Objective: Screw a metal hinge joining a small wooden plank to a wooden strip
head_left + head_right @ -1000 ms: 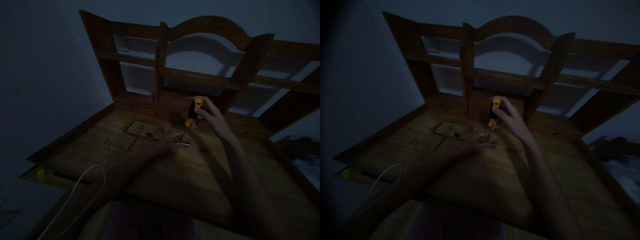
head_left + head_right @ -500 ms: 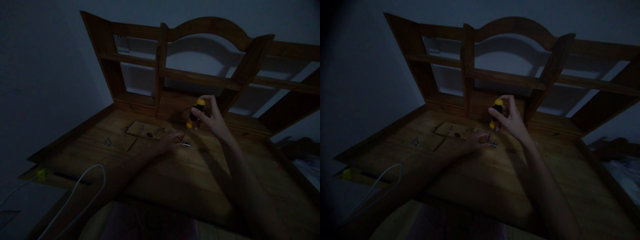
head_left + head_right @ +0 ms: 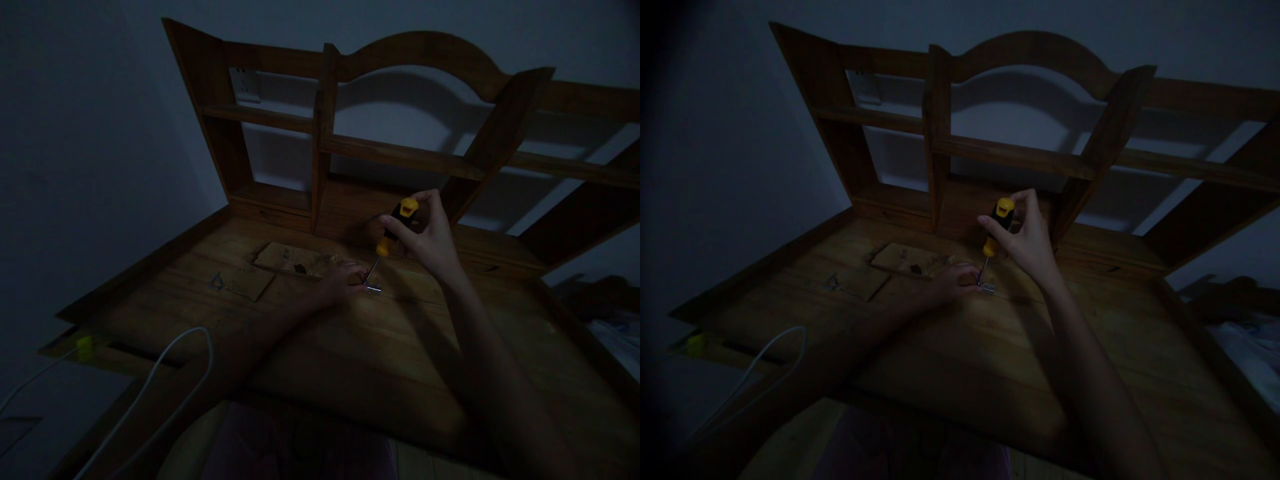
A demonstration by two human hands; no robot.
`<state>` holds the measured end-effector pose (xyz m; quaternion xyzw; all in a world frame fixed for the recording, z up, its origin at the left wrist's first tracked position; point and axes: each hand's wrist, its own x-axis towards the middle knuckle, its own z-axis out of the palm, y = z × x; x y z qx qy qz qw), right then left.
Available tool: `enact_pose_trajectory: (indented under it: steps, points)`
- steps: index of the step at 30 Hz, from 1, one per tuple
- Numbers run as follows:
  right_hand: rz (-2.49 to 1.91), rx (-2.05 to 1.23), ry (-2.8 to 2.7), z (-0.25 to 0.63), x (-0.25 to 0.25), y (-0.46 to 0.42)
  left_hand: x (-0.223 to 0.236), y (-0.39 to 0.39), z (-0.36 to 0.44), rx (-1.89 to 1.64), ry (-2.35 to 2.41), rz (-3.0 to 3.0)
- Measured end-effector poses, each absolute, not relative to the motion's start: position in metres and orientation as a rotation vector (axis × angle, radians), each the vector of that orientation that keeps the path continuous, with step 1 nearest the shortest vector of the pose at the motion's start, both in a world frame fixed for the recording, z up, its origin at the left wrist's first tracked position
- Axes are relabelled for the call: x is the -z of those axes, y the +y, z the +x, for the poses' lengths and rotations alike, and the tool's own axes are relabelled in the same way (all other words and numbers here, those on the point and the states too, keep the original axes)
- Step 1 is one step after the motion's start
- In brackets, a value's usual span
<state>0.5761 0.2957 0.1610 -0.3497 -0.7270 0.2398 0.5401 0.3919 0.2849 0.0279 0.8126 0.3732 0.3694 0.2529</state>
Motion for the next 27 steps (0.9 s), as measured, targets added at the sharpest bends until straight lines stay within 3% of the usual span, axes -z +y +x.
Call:
enact_pose_trajectory:
  steps: [10,27]
  points:
    - [-0.734,-0.863,-1.960,0.588,-0.184,0.280,-0.026,0.286,0.392,-0.993,1.014,2.203]
    - [-0.814,-0.465,-1.757,0.572,-0.163,0.294,-0.028,0.288,0.400,-1.053,1.080,2.012]
